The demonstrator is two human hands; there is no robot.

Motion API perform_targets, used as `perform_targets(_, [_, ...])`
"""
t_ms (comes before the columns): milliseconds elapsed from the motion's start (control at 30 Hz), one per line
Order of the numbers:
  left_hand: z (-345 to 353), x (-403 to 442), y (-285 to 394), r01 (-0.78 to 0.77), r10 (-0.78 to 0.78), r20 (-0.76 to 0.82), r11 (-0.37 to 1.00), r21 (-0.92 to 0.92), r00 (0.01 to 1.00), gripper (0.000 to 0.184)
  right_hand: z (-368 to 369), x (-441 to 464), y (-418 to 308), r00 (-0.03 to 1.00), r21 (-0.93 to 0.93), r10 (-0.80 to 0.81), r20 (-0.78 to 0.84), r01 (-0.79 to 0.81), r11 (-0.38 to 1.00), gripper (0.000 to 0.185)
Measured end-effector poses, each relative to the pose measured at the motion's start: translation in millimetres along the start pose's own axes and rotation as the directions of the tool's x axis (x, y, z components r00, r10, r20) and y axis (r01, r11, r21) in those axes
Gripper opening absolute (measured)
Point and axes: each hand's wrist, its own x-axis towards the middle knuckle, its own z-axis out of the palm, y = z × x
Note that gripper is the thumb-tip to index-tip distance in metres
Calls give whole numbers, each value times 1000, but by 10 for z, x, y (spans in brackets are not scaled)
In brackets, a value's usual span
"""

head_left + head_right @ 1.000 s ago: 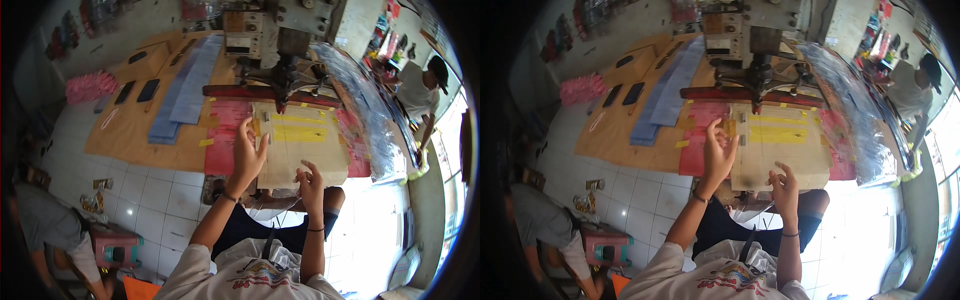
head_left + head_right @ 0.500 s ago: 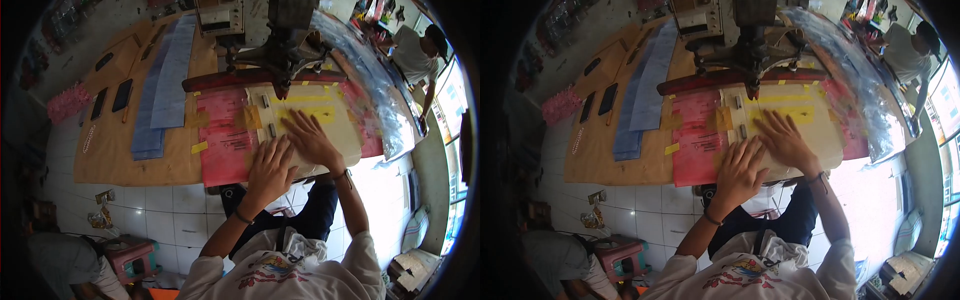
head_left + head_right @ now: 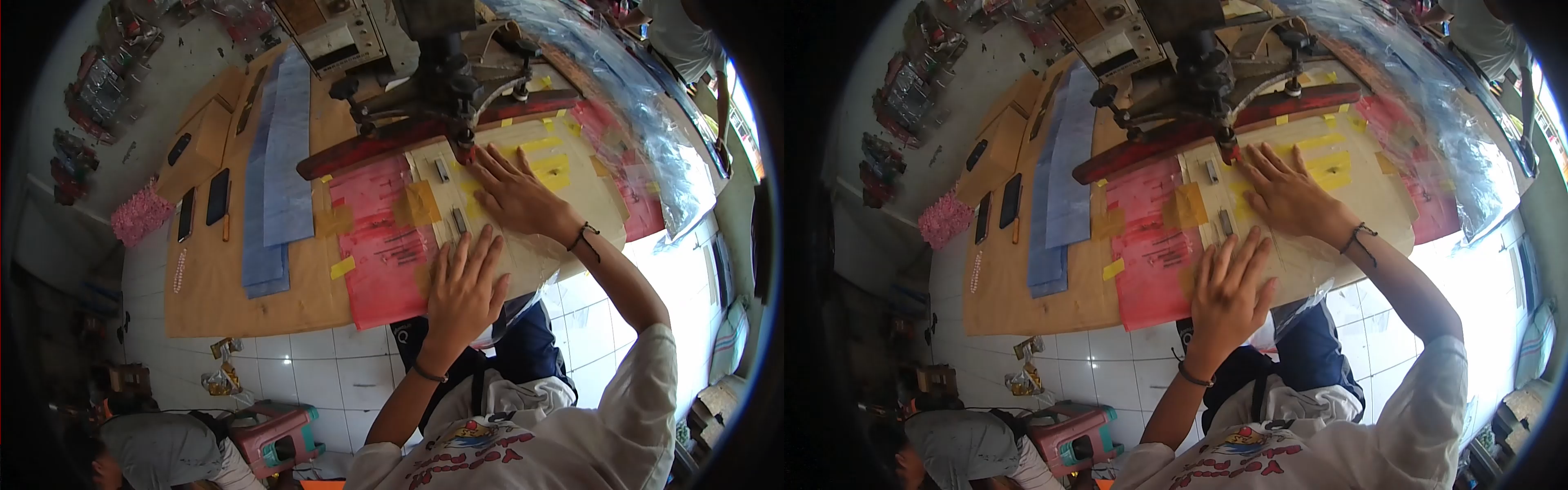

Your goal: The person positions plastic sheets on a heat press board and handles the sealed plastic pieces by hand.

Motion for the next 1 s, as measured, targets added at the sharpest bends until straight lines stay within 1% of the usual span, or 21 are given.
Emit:
perform_targets(100, [3,8,1,15,-15,1,999,-32,1000,50,98,132,-18,998,-47,-46,-31,45,998,61])
perform_targets(200, [11,-1,5,34,-34,13,999,-15,999,49,140,282,-39,995,34,-96,-7,96,995,61])
perform_targets(300, [1,35,8,62,-62,4,998,-12,998,48,144,287,-17,982,77,-168,-83,174,982,60])
perform_targets(367, [12,22,48,93,-93,-1,995,-21,996,48,137,272,-41,988,74,-140,-64,145,987,60])
perform_targets(500, [33,41,55,115,-114,-45,993,20,992,47,125,315,-44,989,71,-112,-94,119,990,60])
perform_targets(567, [39,33,68,123,-120,-67,992,32,990,47,114,287,-57,993,64,-89,-73,94,994,61])
perform_targets(600, [66,28,69,112,-108,-107,993,26,988,45,97,259,-78,995,61,-72,-67,76,995,61])
perform_targets(700, [104,6,50,126,-122,-89,991,35,988,43,-111,-131,-199,988,51,-112,103,107,993,61])
perform_targets(800, [113,-17,68,118,-111,-131,992,47,985,40,16,-324,-98,985,74,-169,17,167,983,60])
perform_targets(900, [193,-37,42,64,-38,-202,990,123,979,40,81,-316,-53,981,51,-184,-56,187,981,59])
perform_targets(933, [211,-55,41,65,-40,-188,989,133,981,39,72,-303,-73,983,100,-174,-62,179,979,59])
perform_targets(1000, [246,-95,44,66,-34,-217,988,143,976,40,108,-233,-68,986,83,-156,-57,161,983,60])
